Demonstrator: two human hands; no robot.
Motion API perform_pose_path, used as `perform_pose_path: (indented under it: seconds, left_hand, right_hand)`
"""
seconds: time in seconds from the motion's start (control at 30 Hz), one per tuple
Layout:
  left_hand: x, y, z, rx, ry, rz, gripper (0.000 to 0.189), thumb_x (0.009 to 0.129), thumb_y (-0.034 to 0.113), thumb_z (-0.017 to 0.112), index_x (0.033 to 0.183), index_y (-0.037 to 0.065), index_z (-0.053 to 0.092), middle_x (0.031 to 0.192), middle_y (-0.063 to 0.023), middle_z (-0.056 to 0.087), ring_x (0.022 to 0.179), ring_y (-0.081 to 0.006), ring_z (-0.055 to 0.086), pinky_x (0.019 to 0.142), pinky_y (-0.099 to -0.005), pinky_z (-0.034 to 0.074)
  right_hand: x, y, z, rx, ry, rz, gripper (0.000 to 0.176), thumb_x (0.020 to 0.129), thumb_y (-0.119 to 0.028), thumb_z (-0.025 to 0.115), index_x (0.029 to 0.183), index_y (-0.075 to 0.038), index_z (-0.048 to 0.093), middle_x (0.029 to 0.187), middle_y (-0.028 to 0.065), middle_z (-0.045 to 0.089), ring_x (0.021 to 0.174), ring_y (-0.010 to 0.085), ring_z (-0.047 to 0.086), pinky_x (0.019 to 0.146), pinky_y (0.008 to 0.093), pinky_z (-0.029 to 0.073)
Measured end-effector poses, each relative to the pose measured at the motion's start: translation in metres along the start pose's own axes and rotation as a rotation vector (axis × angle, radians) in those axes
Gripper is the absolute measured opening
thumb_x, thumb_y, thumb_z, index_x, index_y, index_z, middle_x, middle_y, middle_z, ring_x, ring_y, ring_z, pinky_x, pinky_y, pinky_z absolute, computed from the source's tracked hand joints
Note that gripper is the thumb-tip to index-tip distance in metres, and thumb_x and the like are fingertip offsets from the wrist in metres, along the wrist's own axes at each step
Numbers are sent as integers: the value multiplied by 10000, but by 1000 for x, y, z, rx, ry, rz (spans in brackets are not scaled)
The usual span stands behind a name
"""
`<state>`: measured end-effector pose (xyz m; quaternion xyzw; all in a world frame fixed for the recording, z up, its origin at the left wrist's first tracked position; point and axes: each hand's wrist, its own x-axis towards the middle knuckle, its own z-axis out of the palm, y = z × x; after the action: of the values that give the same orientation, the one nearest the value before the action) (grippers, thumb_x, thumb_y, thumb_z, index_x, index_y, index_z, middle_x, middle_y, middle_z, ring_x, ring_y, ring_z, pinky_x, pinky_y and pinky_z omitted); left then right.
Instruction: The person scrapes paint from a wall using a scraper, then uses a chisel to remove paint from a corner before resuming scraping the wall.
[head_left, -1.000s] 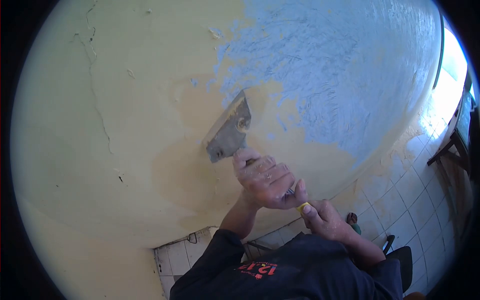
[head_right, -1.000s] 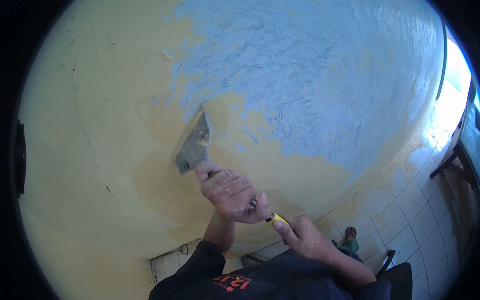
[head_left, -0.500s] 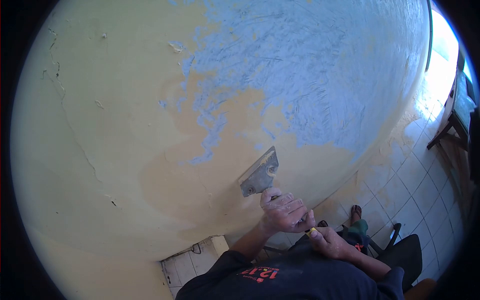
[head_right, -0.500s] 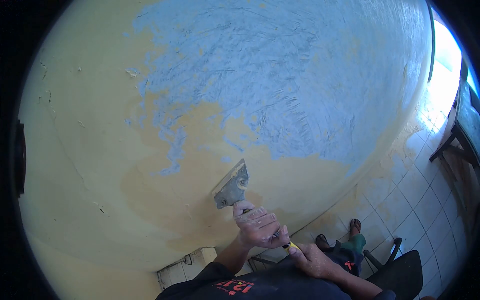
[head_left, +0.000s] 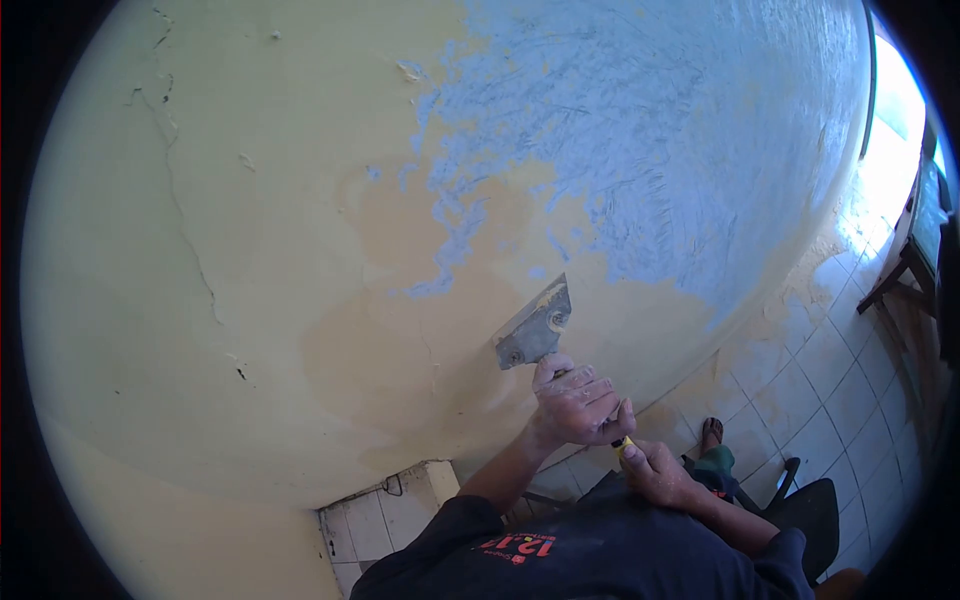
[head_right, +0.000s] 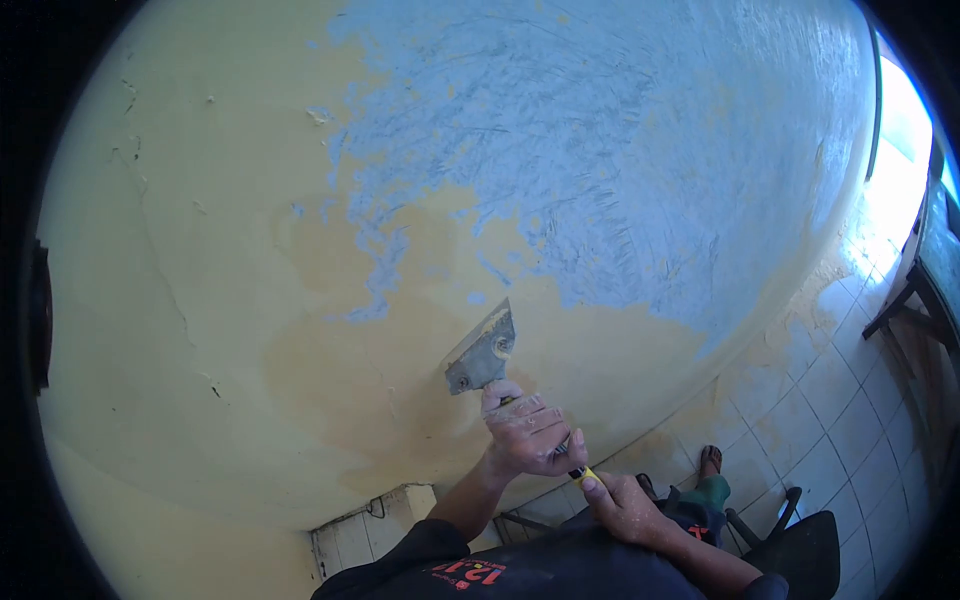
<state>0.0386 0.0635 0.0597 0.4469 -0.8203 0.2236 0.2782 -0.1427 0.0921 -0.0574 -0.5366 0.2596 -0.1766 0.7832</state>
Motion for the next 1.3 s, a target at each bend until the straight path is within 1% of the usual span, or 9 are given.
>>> perform_pose_path:
  seconds: [0.17,0.4,0.47,0.6,0.67,0.77,0.9,1.07,1.3]
  left_hand:
    - [10,-2,-7,-14,-3,8,270,712,219,631,509,187,456,502,35,441,457,-136,436,644,-345,291]
    - [15,-3,-14,-13,-30,15,269,694,226,623,491,185,452,503,44,471,464,-131,451,656,-352,301]
    - [22,-6,-17,-17,-15,24,270,689,230,622,487,187,449,502,45,472,466,-131,454,660,-353,301]
    - [38,-19,-21,18,99,87,260,680,240,610,486,201,442,497,40,464,462,-134,441,679,-351,307]
    - [48,-23,-30,30,149,117,257,678,243,605,487,206,437,497,39,461,461,-135,439,684,-352,309]
    - [64,-26,-56,141,127,104,257,678,254,600,490,213,430,504,40,459,470,-136,443,692,-357,316]
    - [60,-13,-51,166,221,111,276,690,277,602,487,214,426,505,50,457,470,-138,441,692,-359,315]
    - [18,15,-12,52,12,28,276,705,243,622,486,205,457,507,52,475,472,-127,460,675,-359,313]
    - [22,2,-10,-1,1,16,280,693,220,632,479,196,454,498,45,467,455,-130,454,656,-353,299]
  right_hand:
    - [-3,-14,-1,53,-95,-10,527,1050,-442,393,729,-37,493,623,-7,485,592,92,441,547,313,394]
    - [-7,-24,5,22,-58,12,566,1047,-470,388,721,-18,486,605,-4,482,578,92,432,537,315,398]
    - [-6,-30,5,-32,-54,-50,579,1045,-485,388,727,-12,495,589,1,471,568,93,431,531,319,400]
    - [0,-56,6,-112,-44,-50,574,1051,-514,338,733,-46,438,605,-18,433,566,88,406,524,295,363]
    - [3,-65,5,-89,-15,-43,591,1037,-510,405,765,2,518,582,15,470,572,104,448,539,345,417]
    - [-5,-122,7,-193,-7,-114,580,1040,-511,399,799,0,530,592,18,483,581,107,454,547,351,424]
    - [-7,-102,-4,-272,-29,-174,557,1049,-495,379,832,-8,542,609,25,497,595,104,457,552,355,426]
    - [-25,-26,-10,-39,-48,-55,513,1058,-461,379,813,-27,500,637,-6,466,601,90,445,541,316,403]
    - [-14,-33,-3,45,-51,-29,495,1064,-446,367,774,-54,453,630,-23,430,575,70,403,526,278,374]
